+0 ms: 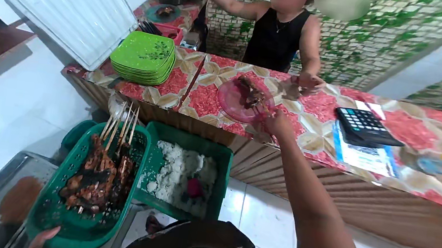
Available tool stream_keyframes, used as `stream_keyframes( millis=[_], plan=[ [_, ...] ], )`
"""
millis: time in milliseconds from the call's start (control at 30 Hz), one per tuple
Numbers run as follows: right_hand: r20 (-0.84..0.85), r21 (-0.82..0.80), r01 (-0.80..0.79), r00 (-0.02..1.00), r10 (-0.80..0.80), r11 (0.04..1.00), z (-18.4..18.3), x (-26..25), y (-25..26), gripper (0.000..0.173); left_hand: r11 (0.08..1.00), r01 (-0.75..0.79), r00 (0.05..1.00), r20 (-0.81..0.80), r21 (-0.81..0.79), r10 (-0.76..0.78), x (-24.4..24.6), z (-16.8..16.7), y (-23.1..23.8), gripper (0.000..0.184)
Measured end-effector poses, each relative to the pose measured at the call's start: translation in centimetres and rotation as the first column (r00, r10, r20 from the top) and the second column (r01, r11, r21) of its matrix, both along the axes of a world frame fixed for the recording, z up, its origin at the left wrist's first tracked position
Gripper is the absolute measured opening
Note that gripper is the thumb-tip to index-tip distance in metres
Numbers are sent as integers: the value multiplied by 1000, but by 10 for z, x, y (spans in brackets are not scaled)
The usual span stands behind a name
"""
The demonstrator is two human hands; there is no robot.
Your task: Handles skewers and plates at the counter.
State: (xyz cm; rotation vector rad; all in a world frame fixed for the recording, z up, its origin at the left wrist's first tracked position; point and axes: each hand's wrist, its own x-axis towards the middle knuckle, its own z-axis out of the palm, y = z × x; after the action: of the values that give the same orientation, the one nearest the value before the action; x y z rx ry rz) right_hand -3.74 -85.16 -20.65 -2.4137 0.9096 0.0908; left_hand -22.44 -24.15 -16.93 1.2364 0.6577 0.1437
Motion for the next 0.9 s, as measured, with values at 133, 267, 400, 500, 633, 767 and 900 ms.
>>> stream_keyframes(
  millis=[133, 267, 400, 500, 633, 767, 900],
  plan=[
    [242, -92, -42, 968, 63, 995, 18, -8, 1, 55, 998, -65, 998, 4, -8, 65, -3, -11, -26, 21],
    [483, -178, -514, 697, 530, 839, 52, 6, 97, 43, 980, -193, 979, -69, -47, 190, -17, -7, -45, 20],
    [355, -265, -916, 199, 914, 302, 66, 10, 229, 49, 982, -169, 983, -83, -86, 162, -41, -12, -43, 20],
    [225, -398, -916, -145, 964, -45, 55, 24, 305, 82, 980, -137, 988, -90, -144, 125, -70, -19, -27, 24],
    [-52, -461, -823, -350, 935, -333, 59, 15, 388, 122, 978, -154, 979, -159, -141, 131, -114, -17, 4, 25],
    [-234, -396, -787, -412, 881, -473, 49, -11, 459, 107, 978, -158, 978, -156, -133, 137, -169, -22, 52, 22],
    [-343, -289, -785, -450, 824, -549, 38, -49, 528, 70, 978, -150, 982, -136, -146, 130, -220, -31, 108, 24]
  ],
)
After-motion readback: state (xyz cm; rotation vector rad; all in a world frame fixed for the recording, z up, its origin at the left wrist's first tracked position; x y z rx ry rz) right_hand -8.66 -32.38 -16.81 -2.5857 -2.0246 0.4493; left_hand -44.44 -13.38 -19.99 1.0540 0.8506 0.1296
